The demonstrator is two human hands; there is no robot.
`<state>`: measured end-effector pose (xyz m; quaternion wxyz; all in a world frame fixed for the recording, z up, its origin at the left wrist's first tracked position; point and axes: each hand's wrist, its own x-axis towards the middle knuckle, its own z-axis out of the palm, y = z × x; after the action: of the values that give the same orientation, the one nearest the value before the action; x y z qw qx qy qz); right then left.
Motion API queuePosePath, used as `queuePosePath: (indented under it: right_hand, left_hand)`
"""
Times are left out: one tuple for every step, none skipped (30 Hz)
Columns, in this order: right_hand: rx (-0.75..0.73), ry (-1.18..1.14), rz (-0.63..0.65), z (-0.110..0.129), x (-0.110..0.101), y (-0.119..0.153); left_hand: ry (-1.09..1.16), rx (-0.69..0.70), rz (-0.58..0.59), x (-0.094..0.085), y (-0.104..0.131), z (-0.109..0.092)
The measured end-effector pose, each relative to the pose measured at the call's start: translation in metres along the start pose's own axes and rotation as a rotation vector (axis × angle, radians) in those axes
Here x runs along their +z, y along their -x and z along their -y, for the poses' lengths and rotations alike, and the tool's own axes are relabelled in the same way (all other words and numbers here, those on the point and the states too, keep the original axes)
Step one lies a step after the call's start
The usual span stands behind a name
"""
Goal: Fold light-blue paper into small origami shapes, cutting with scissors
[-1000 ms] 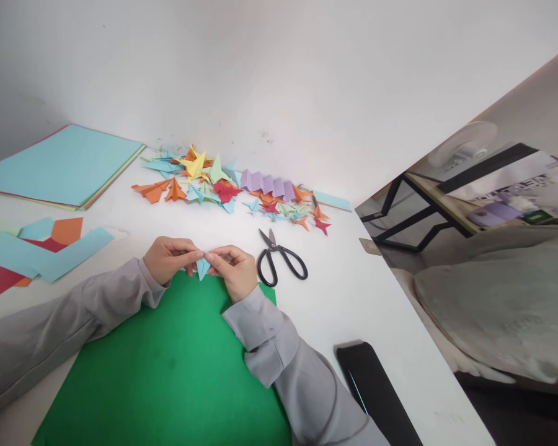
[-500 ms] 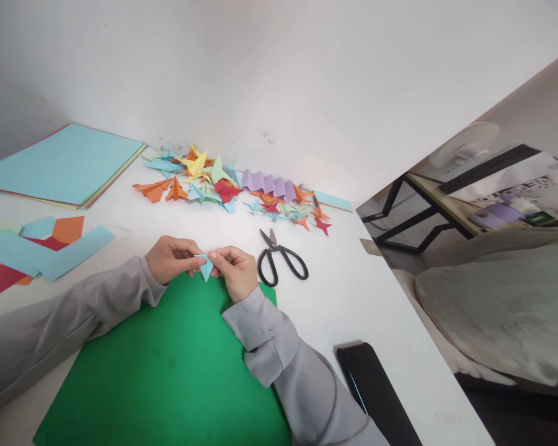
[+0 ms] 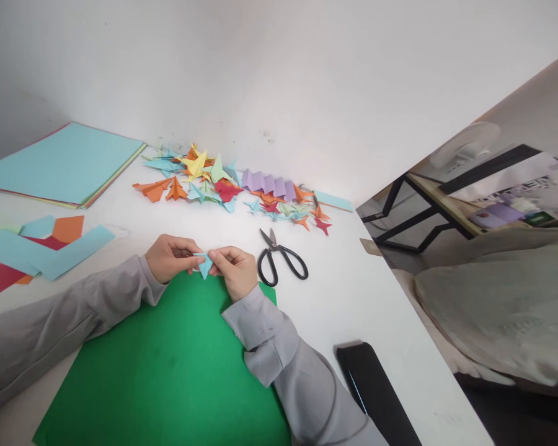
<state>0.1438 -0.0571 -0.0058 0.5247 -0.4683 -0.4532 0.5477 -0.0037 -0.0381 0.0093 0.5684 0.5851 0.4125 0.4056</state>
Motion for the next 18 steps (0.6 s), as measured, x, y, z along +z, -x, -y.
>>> queuePosePath:
  right_hand:
    - [-0.002,0.014,0.002,0.0001,0.0000,0.0001]
    - [-0.009,0.030,0.005,0.0002,0.0000,0.0003]
    - [-0.019,0.046,0.009,0.0003,-0.0001,0.0004]
    - [-0.031,0.062,0.012,0.0003,-0.0001,0.0005]
    - [-0.043,0.075,0.014,0.0003,-0.0002,0.0006]
    - [-0.055,0.087,0.015,0.0003,-0.0004,0.0007]
    - [-0.064,0.095,0.015,0.0003,-0.0006,0.0008]
    - [-0.071,0.102,0.016,0.0003,-0.0008,0.0009]
    - [-0.076,0.107,0.015,0.0002,-0.0011,0.0010]
    - [-0.078,0.108,0.016,0.0001,-0.0012,0.0011]
    - [-0.078,0.104,0.017,0.0001,-0.0013,0.0012]
    - [-0.077,0.096,0.016,0.0000,-0.0013,0.0013]
    - [-0.074,0.084,0.015,-0.0001,-0.0011,0.0015]
    - [-0.071,0.069,0.013,-0.0002,-0.0009,0.0016]
    - [-0.071,0.057,0.014,-0.0002,-0.0005,0.0018]
    - [-0.075,0.053,0.020,-0.0001,-0.0001,0.0020]
    - [-0.084,0.062,0.028,0.0000,0.0002,0.0021]
    - [-0.094,0.080,0.040,0.0003,0.0006,0.0023]
  left_hand:
    - [-0.005,0.000,-0.002,0.0003,0.0002,0.0003]
    - [-0.009,-0.001,-0.004,0.0006,0.0005,0.0005]
    - [-0.014,-0.004,-0.006,0.0009,0.0008,0.0006]
    - [-0.019,-0.005,-0.006,0.0012,0.0011,0.0005]
    - [-0.025,-0.006,-0.005,0.0015,0.0015,0.0003]
    - [-0.030,-0.006,0.000,0.0017,0.0018,-0.0002]
    - [-0.032,-0.004,0.008,0.0018,0.0021,-0.0010]
    - [-0.029,-0.002,0.017,0.0019,0.0023,-0.0018]
    - [-0.024,0.001,0.025,0.0018,0.0025,-0.0028]
    - [-0.019,0.003,0.033,0.0017,0.0026,-0.0036]
    - [-0.014,0.004,0.039,0.0015,0.0026,-0.0044]
    - [-0.010,0.004,0.045,0.0014,0.0026,-0.0049]
    - [-0.007,0.003,0.050,0.0012,0.0026,-0.0052]
    - [-0.004,0.001,0.056,0.0010,0.0025,-0.0053]
    - [0.000,-0.002,0.063,0.0008,0.0024,-0.0053]
    - [0.003,-0.005,0.070,0.0007,0.0023,-0.0051]
    - [0.003,-0.008,0.078,0.0006,0.0022,-0.0048]
    - [0.000,-0.012,0.086,0.0005,0.0021,-0.0045]
